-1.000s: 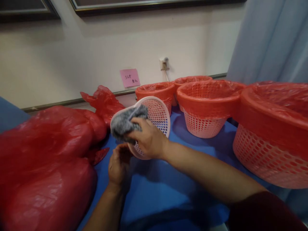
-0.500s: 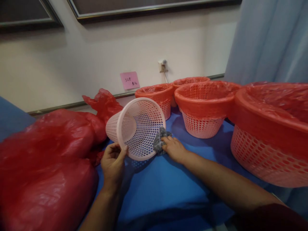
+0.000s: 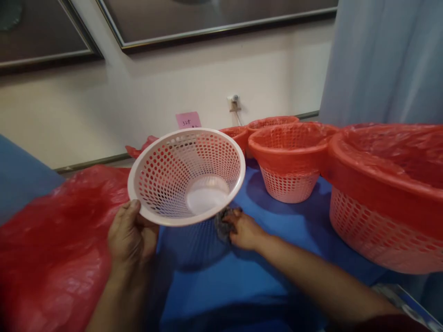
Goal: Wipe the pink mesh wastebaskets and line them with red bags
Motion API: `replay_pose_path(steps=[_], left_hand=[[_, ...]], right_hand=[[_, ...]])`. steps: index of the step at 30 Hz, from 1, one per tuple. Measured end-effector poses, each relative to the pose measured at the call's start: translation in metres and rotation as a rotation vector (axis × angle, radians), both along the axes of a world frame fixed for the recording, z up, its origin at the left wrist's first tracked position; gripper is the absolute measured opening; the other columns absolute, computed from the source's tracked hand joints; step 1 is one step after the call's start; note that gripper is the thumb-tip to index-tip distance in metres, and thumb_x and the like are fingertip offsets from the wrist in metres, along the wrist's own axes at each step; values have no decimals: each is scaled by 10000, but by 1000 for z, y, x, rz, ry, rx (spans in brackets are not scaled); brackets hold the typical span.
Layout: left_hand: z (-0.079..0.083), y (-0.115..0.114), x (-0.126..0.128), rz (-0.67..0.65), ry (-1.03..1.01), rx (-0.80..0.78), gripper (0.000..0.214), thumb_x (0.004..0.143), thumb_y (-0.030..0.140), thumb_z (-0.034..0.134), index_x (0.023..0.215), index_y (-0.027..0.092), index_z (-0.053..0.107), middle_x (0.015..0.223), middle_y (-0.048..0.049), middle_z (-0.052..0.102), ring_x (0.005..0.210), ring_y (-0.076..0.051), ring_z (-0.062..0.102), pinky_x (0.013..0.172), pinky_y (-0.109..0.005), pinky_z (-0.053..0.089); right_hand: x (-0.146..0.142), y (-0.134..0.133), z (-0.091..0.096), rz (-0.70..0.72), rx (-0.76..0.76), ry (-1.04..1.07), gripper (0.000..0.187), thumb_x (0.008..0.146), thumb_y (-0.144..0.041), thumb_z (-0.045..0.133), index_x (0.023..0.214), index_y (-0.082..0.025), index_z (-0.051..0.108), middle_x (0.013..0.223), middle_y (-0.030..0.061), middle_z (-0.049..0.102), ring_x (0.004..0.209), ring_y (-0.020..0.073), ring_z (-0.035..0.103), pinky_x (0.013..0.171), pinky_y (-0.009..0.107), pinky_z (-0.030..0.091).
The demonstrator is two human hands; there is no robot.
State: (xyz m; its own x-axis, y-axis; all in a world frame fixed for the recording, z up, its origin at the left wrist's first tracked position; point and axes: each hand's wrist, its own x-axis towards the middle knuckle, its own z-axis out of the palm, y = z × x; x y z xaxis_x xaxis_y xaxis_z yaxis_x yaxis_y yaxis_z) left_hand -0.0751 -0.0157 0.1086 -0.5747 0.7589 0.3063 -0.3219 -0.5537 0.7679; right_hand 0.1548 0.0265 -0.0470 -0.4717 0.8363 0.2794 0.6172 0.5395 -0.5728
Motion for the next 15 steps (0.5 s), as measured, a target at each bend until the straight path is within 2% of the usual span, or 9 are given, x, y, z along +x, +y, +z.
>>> replay_pose_path(steps=[2, 5, 10, 15], left_hand=[[10, 3, 6, -41, -86, -10, 60, 833, 96, 698, 784, 130, 693, 756, -5, 768, 687, -90, 709, 774, -187, 607], [21, 10, 16, -98, -181, -63, 234, 934, 27, 548, 782, 104, 708, 721, -22, 758, 638, -77, 704, 738, -157, 604], [26, 26, 33, -192, -322, -172, 309, 1005, 5, 468, 839, 86, 715, 755, -28, 776, 644, -72, 725, 697, -143, 607], [28, 39, 41, -272, -310, -199, 265, 1013, 10, 494, 872, 57, 713, 769, -49, 776, 642, -85, 729, 616, -137, 592]], right_hand=[[-10, -23, 0, 184, 47, 9, 593, 726, -135, 650, 1309, -240, 680, 1199, 78, 673, 1094, 230, 632, 979, 339, 516], [-21, -48, -3, 423, 174, -13, 574, 754, -182, 615, 1324, -237, 645, 1082, 81, 656, 974, 238, 609, 850, 361, 524], [-42, -62, 4, 471, 336, -86, 613, 824, -192, 578, 1432, -210, 505, 1114, 106, 626, 940, 242, 569, 772, 354, 504], [-82, -49, 19, 489, 336, -83, 582, 889, -230, 589, 1454, -183, 457, 1174, 125, 616, 1007, 260, 593, 838, 379, 540]])
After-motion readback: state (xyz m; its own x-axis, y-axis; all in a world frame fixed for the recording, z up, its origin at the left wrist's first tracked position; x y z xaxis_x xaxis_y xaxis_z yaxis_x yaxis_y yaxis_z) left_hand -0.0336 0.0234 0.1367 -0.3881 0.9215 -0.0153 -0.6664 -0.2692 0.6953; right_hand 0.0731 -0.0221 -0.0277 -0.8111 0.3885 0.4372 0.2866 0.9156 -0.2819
